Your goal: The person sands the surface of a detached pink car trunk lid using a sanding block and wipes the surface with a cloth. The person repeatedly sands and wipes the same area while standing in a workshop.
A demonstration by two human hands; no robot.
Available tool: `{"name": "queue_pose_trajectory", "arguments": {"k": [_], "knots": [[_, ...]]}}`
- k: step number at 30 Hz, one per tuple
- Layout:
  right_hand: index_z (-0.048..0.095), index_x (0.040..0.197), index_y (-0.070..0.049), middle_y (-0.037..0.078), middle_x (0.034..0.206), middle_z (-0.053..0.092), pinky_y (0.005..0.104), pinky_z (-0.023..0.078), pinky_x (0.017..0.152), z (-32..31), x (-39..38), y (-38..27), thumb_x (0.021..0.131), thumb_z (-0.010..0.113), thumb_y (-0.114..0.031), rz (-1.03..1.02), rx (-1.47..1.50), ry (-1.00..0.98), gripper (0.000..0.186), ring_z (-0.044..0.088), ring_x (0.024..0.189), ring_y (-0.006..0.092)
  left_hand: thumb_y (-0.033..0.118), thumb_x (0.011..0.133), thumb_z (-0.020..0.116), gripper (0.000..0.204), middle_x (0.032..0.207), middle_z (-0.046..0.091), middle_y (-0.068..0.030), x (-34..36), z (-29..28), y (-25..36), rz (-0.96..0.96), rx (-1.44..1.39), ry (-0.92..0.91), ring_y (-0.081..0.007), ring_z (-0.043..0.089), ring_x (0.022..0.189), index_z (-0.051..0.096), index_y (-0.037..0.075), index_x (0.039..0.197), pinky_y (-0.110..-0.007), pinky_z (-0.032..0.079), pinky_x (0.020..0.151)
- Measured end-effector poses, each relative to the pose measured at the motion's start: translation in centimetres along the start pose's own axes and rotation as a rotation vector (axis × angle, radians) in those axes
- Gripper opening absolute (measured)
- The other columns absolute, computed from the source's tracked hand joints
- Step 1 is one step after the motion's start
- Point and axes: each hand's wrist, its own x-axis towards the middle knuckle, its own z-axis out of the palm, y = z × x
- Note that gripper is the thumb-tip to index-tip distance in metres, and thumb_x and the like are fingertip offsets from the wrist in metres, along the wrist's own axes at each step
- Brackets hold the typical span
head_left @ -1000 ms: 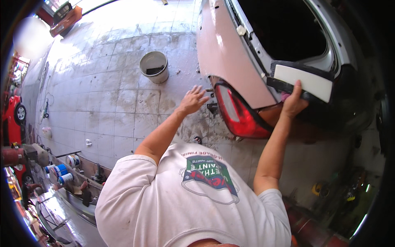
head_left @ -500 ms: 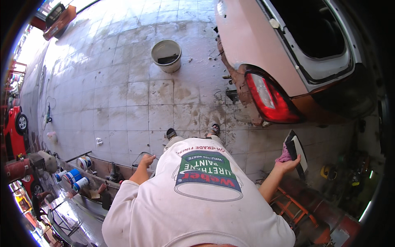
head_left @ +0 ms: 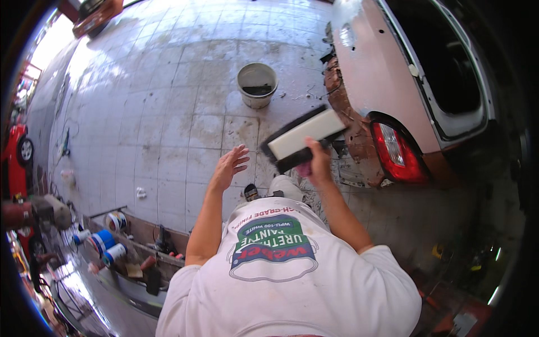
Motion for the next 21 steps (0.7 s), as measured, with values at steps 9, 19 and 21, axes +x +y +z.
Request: {"name": "queue_pose_trajectory", "arguments": {"k": [9, 19, 21], "knots": [[0.079, 0.111, -0.003, 0.012, 0.103, 0.075, 0.0385, 0.055, 0.080, 17.4, 1.8, 3.8, 0.096, 0.080, -0.033, -0.027, -0.425, -0.893, 0.033, 0.071, 0.090, 0.0243, 0.045, 0.107, 0.060, 0.052, 0.113, 0.067, -0.0093, -0.4, 4.1, 8.7, 0.169, -0.413, 0.014, -0.0234, 0.072, 0.095, 0.055, 0.006, 0.142, -0.035, 0.064, 0.077], [0.075, 0.126, -0.001, 0.011, 0.116, 0.080, 0.0351, 0.056, 0.096, 27.6, 13.6, -1.0, 0.094, 0.083, -0.021, -0.003, -0.398, -1.355, 0.039, 0.071, 0.105, 0.0187, 0.054, 0.102, 0.059, 0.060, 0.115, 0.072, -0.0160, 5.8, -13.3, 16.6, 0.251, -0.504, -0.052, -0.0318, 0.073, 0.080, 0.062, 0.006, 0.139, -0.041, 0.060, 0.054], [0.074, 0.125, 0.001, 0.012, 0.115, 0.079, 0.0372, 0.055, 0.097, 28.9, 16.5, -2.8, 0.094, 0.083, -0.021, -0.030, -0.485, -1.360, 0.038, 0.070, 0.107, 0.0202, 0.055, 0.102, 0.061, 0.062, 0.112, 0.073, -0.0159, 8.0, -15.8, 19.4, 0.220, -0.348, -0.036, -0.0315, 0.073, 0.076, 0.060, 0.005, 0.140, -0.041, 0.057, 0.051]]}}
